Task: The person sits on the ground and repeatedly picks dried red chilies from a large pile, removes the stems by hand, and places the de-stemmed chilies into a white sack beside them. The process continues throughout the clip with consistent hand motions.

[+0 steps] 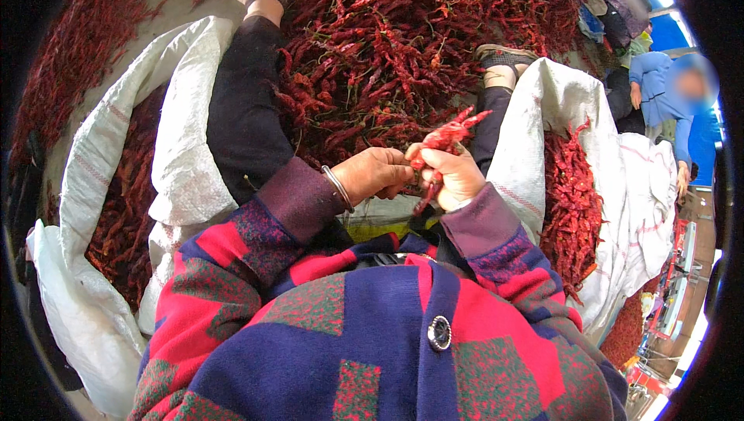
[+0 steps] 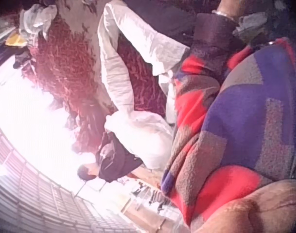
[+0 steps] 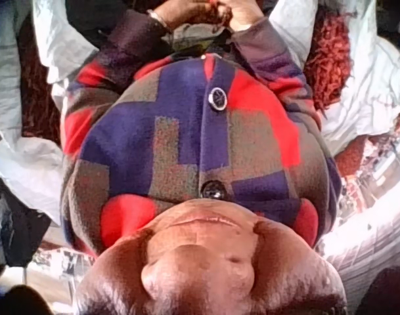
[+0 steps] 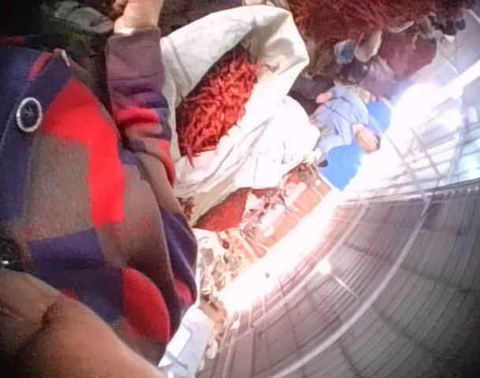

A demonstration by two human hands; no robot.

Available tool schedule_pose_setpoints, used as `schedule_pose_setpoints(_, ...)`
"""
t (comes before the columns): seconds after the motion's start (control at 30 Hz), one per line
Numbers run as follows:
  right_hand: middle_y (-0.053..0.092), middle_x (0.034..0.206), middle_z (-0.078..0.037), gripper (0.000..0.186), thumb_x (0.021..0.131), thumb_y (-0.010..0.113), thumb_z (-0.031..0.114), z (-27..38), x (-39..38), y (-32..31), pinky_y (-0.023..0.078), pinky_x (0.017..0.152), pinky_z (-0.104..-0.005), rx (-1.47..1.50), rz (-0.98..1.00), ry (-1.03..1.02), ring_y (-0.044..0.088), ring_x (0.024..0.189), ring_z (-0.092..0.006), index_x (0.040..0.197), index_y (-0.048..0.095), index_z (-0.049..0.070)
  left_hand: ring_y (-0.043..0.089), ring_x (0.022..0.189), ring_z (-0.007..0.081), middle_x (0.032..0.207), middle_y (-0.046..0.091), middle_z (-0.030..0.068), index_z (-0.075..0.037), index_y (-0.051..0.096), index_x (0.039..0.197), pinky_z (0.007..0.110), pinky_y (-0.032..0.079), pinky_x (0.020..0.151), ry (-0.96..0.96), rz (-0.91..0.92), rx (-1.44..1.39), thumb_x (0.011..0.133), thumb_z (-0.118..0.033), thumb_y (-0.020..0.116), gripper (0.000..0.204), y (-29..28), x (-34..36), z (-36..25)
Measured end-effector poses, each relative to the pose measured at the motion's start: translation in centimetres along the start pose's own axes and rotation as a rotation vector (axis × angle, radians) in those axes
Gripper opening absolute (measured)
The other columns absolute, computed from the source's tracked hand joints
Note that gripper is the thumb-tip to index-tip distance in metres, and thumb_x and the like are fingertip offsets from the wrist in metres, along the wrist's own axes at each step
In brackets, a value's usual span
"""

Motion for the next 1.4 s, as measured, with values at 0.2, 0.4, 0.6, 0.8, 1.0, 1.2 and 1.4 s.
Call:
schedule_pose_setpoints(0.2,0.055,0.071,-0.009,0.013,0.072,0.054,0.012,0.2,-0.8,1.8,0.043,0.047,-0.0248,0.228,0.096,0.045,0.053,0.056,-0.0158,0.080,0.053,0.002,0.041,0.051,0.0083,0.063,0.051,0.0026,-0.001,0.051,0.084,0.019,0.031,0.046,0.011,0.093,-0.311,0.077,-0.016,0.048,0.017,1.2,-0.9,-1.1)
schedule_pose_setpoints(0.4,0.056,0.080,-0.008,0.014,0.070,0.057,0.012,0.3,-1.2,2.1,0.038,0.045,-0.0216,0.203,0.050,0.077,0.043,0.050,-0.0075,0.081,0.049,0.011,0.037,0.048,0.0079,0.069,0.054,0.0058,0.000,0.050,0.086,0.020,0.027,0.044,-0.008,0.109,-0.365,0.075,-0.009,0.044,0.015,2.2,-1.5,-2.6)
schedule_pose_setpoints(0.6,0.055,0.068,-0.005,0.011,0.070,0.056,0.016,0.5,-1.2,3.1,0.035,0.042,-0.0211,0.178,0.097,0.076,0.044,0.046,-0.0102,0.072,0.053,0.005,0.030,0.043,0.0059,0.055,0.043,-0.0016,-0.004,0.052,0.077,0.020,0.022,0.039,0.024,0.046,-0.393,0.072,-0.007,0.044,0.009,1.8,-1.3,-2.5)
schedule_pose_setpoints(0.8,0.052,0.064,-0.003,0.009,0.070,0.055,0.015,-0.2,-0.8,3.7,0.031,0.040,-0.0212,0.246,0.150,0.092,0.041,0.045,-0.0085,0.072,0.052,0.007,0.031,0.043,0.0065,0.054,0.042,-0.0013,-0.005,0.050,0.071,0.021,0.023,0.040,-0.022,0.016,-0.396,0.065,-0.002,0.042,0.010,1.3,-1.8,-2.5)
schedule_pose_setpoints(1.0,0.046,0.062,0.000,0.013,0.071,0.055,0.015,-0.8,-0.7,3.2,0.032,0.043,-0.0215,0.380,0.213,0.154,0.037,0.046,-0.0063,0.082,0.051,0.009,0.041,0.050,0.0108,0.059,0.047,0.0024,0.000,0.053,0.070,0.023,0.034,0.047,0.110,0.277,-0.235,0.064,-0.002,0.044,0.011,2.1,-1.7,-2.7)
schedule_pose_setpoints(1.2,0.042,0.061,0.003,0.008,0.073,0.057,0.017,1.1,-0.6,1.4,0.032,0.048,-0.0220,0.386,0.151,0.032,0.036,0.049,-0.0070,0.076,0.052,0.012,0.053,0.077,0.0304,0.076,0.056,0.0168,-0.001,0.058,0.076,0.036,0.043,0.069,0.116,-0.488,1.272,0.068,-0.017,0.047,0.022,-8.1,-0.6,-5.8)
schedule_pose_setpoints(1.4,0.041,0.056,0.003,0.022,0.072,0.057,0.020,-0.5,-0.4,0.9,0.030,0.044,-0.0214,0.385,0.037,0.083,0.034,0.045,-0.0073,0.059,0.040,0.013,0.053,0.074,0.0330,0.077,0.055,0.0187,-0.001,0.056,0.074,0.042,0.042,0.067,-0.235,-0.441,1.453,0.070,-0.027,0.048,0.028,-10.4,2.3,-1.2)
Point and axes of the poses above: each hand's wrist, its own x-axis towards the middle knuckle, its own y-axis out of the palm, z = x × y, the point moved 10 cm from there along x, towards the middle knuckle
